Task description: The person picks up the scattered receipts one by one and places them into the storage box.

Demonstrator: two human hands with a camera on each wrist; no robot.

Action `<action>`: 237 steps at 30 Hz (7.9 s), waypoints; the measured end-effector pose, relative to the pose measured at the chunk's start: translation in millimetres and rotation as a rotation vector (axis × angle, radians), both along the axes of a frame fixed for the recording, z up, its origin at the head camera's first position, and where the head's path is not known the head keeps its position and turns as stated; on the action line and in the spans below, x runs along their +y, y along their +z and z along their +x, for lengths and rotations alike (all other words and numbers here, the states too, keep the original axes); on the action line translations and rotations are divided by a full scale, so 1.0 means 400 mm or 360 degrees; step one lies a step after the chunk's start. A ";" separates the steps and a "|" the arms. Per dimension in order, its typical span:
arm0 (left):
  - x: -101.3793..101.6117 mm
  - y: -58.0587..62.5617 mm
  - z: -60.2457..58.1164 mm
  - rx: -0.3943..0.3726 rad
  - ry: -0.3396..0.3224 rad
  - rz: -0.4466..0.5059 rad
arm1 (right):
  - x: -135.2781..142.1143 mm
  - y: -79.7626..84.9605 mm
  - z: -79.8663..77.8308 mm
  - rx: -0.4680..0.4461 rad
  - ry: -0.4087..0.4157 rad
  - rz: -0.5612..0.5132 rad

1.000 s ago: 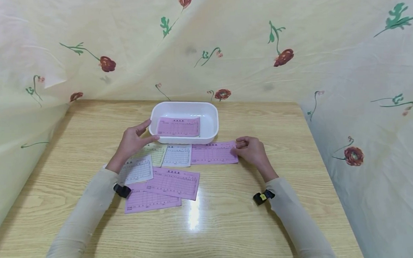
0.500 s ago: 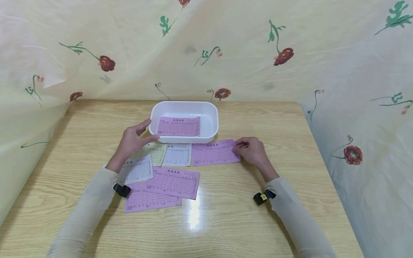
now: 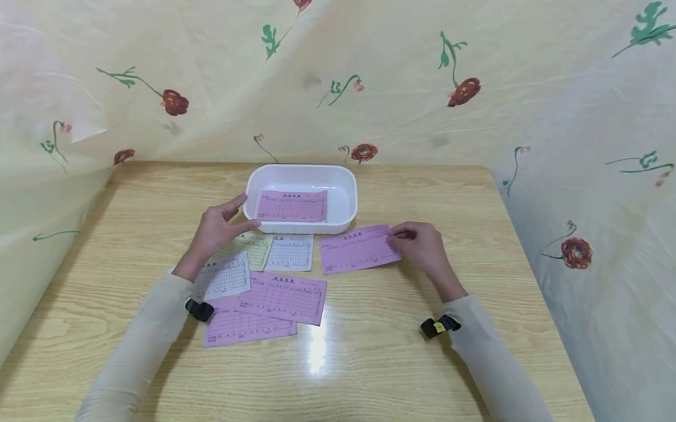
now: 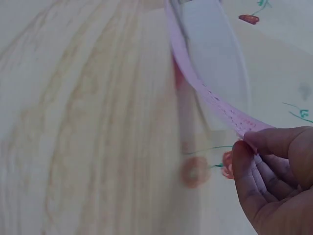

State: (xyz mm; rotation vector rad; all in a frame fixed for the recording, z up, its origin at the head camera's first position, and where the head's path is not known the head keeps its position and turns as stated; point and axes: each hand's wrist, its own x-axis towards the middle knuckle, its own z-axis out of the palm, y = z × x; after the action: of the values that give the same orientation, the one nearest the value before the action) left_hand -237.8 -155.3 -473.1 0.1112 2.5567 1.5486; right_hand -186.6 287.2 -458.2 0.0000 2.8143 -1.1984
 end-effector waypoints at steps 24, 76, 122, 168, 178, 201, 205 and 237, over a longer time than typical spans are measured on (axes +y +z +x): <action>0.002 0.002 0.008 0.0004 0.0009 0.0015 | 0.036 0.087 0.060 0.0098 0.0033 -0.0230; 0.001 0.001 0.007 0.0056 -0.0011 0.0014 | -0.182 0.134 -0.158 0.0250 -0.0251 -0.0791; 0.002 0.005 0.006 0.0070 -0.0016 0.0027 | -0.390 0.045 -0.287 -0.0022 -0.0053 -0.0328; 0.005 0.002 0.009 0.0043 -0.0012 -0.0006 | -0.256 0.128 -0.055 0.0203 0.0275 -0.0387; 0.005 0.004 0.015 0.0048 0.0001 -0.0002 | -0.227 0.082 0.018 0.0076 0.0254 -0.0429; 0.006 0.008 0.012 0.0048 -0.0012 -0.0022 | -0.237 -0.005 0.119 -0.0207 0.0329 -0.0312; 0.007 0.009 0.015 0.0053 -0.0014 -0.0014 | -0.243 -0.019 0.127 -0.0237 0.0344 -0.0298; 0.007 0.003 0.014 0.0040 -0.0011 -0.0025 | -0.290 -0.043 0.138 -0.0327 0.0403 -0.0254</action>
State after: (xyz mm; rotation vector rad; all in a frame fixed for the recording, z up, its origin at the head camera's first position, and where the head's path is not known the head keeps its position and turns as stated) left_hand -232.1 -152.4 -471.9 0.1380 2.5844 1.5342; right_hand -131.5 171.3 -475.5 -0.2229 2.4501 -1.2771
